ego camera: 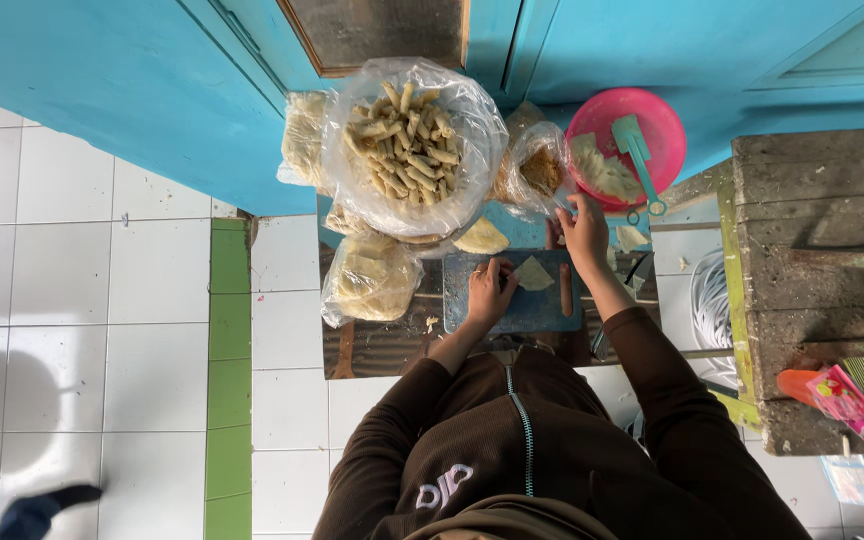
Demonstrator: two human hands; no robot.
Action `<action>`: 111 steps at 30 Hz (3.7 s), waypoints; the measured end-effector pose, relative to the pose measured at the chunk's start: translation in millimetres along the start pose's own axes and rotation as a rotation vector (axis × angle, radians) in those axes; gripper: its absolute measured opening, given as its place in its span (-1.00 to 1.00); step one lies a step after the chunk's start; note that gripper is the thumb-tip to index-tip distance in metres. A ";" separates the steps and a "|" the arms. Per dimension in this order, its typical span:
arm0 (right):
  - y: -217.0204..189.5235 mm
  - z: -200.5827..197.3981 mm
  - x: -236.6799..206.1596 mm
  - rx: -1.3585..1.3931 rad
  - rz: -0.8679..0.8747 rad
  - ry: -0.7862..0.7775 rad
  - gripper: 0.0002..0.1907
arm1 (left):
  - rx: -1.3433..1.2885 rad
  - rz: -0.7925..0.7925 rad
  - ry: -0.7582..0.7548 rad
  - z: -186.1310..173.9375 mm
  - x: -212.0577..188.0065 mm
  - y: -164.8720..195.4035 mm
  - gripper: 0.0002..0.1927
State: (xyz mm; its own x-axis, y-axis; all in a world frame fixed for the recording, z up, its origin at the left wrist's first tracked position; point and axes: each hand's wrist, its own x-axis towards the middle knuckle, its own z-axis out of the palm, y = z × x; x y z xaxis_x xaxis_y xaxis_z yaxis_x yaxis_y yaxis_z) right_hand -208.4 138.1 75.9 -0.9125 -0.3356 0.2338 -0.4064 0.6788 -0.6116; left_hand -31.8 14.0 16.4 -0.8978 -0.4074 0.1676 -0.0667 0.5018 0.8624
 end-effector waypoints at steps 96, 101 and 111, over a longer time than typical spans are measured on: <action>8.6 15.4 -128.5 0.055 0.010 -0.122 -0.79 | 0.059 0.030 -0.069 -4.6 -7.6 -2.2 -0.61; -5.0 10.6 -127.9 0.208 -0.076 -0.155 -0.74 | 0.063 0.093 -0.044 -6.3 -6.7 -3.0 -0.74; -3.4 6.2 -123.7 0.140 -0.135 -0.223 -0.73 | 0.190 0.068 0.008 0.6 10.2 11.4 -0.91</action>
State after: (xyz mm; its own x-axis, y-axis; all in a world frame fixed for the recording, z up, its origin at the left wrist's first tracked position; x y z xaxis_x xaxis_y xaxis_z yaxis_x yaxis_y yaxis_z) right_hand -93.9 173.3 44.4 -0.8116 -0.5625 0.1578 -0.4990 0.5270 -0.6880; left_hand -41.9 16.1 27.6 -0.8997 -0.3729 0.2270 -0.0871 0.6629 0.7437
